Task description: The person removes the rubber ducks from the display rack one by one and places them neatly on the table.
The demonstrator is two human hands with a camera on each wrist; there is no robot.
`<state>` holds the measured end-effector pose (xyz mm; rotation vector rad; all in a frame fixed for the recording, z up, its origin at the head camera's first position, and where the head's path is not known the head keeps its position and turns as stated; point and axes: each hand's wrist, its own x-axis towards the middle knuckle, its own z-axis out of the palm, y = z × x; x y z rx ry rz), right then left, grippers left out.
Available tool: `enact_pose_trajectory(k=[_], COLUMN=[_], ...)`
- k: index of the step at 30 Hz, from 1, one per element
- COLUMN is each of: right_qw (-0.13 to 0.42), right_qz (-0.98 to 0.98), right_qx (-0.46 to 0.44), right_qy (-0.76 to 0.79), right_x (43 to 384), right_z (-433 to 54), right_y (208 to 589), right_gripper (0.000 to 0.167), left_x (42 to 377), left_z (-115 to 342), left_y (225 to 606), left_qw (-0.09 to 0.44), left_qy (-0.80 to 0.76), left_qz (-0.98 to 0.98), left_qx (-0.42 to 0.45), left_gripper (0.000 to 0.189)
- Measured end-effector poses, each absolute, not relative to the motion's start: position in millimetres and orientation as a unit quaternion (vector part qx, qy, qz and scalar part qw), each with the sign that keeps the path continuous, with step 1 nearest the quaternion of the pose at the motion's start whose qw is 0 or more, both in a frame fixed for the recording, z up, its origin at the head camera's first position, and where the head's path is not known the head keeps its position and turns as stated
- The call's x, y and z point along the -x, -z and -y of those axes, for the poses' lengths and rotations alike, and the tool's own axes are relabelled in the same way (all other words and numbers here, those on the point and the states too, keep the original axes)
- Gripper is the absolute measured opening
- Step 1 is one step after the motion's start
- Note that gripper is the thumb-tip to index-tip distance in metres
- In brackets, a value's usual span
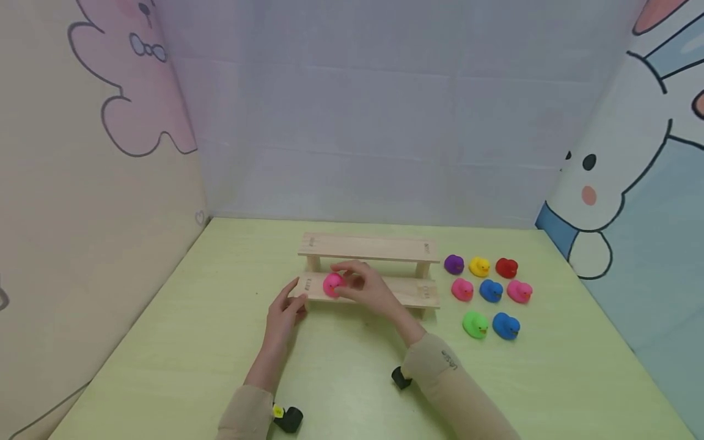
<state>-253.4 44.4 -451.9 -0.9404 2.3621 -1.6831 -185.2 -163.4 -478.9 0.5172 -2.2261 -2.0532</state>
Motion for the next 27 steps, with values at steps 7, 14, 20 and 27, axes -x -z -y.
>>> enact_pose_trajectory(k=[7,14,20,27], right_qw=[0.034,0.018,0.012,0.009], right_qz=[-0.807,-0.813,-0.810,-0.807], right_qx=[0.299,0.290,0.289,0.272], right_qy=[0.509,0.505,0.510,0.525], right_x=[253.5,252.5,252.4,252.4], right_z=[-42.8,-43.0,-44.1,-47.8], right_y=[452.6,453.7,455.0,456.3], right_gripper=[0.039,0.036,0.035,0.034], left_x=[184.7,185.3,187.5,190.1], left_z=[162.9,162.1,163.1,164.4], left_y=[478.5,477.4,479.3,483.4], left_qw=[0.041,0.039,0.037,0.030], left_qy=[0.668,0.669,0.667,0.665], left_qz=[0.723,0.723,0.725,0.727], left_qx=[-0.171,-0.168,-0.168,-0.169], left_gripper=[0.050,0.051,0.051,0.052])
